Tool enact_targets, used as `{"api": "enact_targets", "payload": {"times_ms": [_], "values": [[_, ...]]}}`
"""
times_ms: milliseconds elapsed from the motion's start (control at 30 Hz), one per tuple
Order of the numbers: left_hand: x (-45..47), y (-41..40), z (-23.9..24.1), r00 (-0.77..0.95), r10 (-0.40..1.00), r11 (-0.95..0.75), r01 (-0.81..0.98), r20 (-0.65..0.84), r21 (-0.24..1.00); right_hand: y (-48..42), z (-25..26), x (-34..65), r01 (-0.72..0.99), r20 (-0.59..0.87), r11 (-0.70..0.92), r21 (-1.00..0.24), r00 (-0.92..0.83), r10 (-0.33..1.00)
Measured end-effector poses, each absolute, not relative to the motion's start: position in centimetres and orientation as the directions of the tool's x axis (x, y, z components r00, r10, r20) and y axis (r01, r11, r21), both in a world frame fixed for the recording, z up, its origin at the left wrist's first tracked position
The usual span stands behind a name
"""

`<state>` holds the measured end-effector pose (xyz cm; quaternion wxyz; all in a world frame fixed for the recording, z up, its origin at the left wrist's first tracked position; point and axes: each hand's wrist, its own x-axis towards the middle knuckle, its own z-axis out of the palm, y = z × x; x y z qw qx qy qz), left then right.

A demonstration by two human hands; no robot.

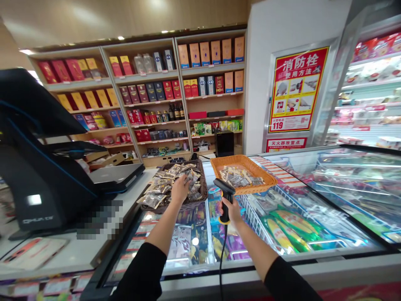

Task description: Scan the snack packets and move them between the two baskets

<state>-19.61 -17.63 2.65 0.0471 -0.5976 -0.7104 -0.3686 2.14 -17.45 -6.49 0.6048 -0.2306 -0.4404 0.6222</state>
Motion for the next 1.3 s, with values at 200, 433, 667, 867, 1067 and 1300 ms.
{"api": "enact_targets", "payload": {"times_ms": [200,433,667,867,1067,1300], "values": [[-21.3,-17.0,1.5,-0.592,0.778,-0.121,0.189,0.211,0.975,-18.9,-5.4,2.6,-0.236,0.411,0.363,-0.901,-0.201,0.889],[-20.8,-17.1,1.3,-0.518,0.831,-0.178,0.094,0.200,0.980,-19.3,-4.9,2.5,-0.083,0.464,0.457,-0.886,-0.180,0.867],[-20.9,-16.9,1.2,-0.486,0.856,-0.168,0.061,0.176,0.984,-19.5,-4.9,2.5,-0.090,0.429,0.420,-0.903,-0.224,0.875],[-21.1,-16.9,1.0,-0.504,0.842,-0.156,0.111,0.191,0.982,-19.2,-4.8,2.5,-0.303,0.370,0.296,-0.906,-0.223,0.902],[-18.8,-15.7,2.7,-0.421,0.842,-0.221,0.300,0.337,0.928,-16.6,-4.1,4.2,-0.682,0.145,0.226,-0.695,0.175,0.974],[-8.1,-11.5,2.3,-0.186,0.929,-0.154,0.589,0.319,0.793,-14.4,-4.5,5.7,-0.710,0.027,0.342,-0.616,0.415,0.909]]}}
